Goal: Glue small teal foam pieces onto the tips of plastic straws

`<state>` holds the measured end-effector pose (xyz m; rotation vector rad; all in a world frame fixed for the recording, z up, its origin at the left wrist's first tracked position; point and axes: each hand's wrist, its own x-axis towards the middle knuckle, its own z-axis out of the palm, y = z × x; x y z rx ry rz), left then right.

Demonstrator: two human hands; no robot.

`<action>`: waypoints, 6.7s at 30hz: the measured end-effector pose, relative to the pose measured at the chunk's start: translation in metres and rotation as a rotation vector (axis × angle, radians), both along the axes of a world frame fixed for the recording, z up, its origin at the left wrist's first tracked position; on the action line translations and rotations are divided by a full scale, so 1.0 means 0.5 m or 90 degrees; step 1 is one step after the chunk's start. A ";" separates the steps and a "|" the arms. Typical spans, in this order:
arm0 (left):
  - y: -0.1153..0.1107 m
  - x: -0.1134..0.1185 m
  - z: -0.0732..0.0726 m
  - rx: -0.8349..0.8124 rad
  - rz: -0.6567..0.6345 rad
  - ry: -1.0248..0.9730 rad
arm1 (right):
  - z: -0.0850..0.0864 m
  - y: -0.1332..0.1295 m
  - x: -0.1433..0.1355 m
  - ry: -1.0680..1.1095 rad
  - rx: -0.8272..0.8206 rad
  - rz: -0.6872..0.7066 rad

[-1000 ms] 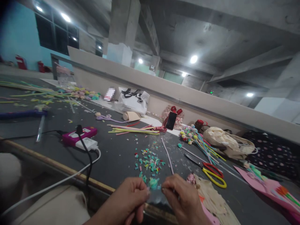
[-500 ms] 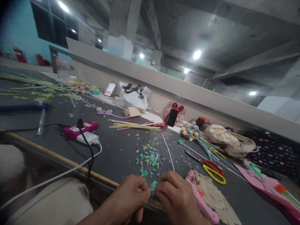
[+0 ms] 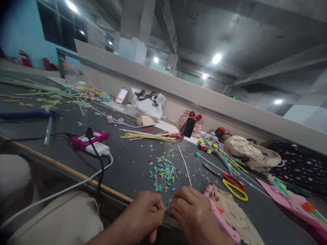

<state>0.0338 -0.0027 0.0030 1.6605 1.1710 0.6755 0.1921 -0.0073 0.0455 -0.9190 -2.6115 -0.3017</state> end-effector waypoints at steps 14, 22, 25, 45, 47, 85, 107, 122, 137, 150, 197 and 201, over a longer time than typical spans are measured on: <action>-0.004 0.000 0.005 0.006 -0.007 0.022 | 0.018 0.011 0.002 -0.168 -0.026 -0.017; -0.005 -0.003 0.007 0.032 -0.029 0.044 | 0.039 0.014 -0.013 -0.212 -0.029 -0.007; -0.004 -0.001 0.001 0.050 -0.034 0.050 | 0.040 0.015 -0.015 -0.257 -0.036 -0.015; 0.017 -0.044 0.029 -0.281 -0.160 -0.322 | 0.039 -0.013 0.055 0.143 -0.277 -0.077; 0.018 -0.044 0.031 -0.308 -0.183 -0.338 | 0.044 -0.012 0.039 0.142 -0.335 -0.055; 0.029 -0.043 0.044 -0.186 0.163 -0.528 | -0.031 0.037 -0.037 0.635 -0.579 -0.076; 0.032 -0.076 0.027 -0.226 -0.061 -0.645 | -0.042 0.039 -0.109 0.919 -0.884 0.057; 0.025 -0.088 0.044 -0.066 0.066 -0.599 | -0.061 0.020 -0.099 0.805 -0.921 0.039; 0.022 -0.088 0.055 -0.075 0.102 -0.566 | -0.062 0.016 -0.103 0.783 -0.883 0.009; 0.027 -0.086 0.046 -0.056 0.104 -0.556 | -0.061 0.015 -0.099 0.763 -0.891 0.006; 0.035 -0.049 -0.002 -0.181 0.228 -0.662 | -0.097 0.028 -0.127 0.586 -0.230 -0.139; 0.030 -0.063 0.016 -0.160 0.253 -0.657 | -0.098 0.034 -0.112 0.648 -0.303 -0.110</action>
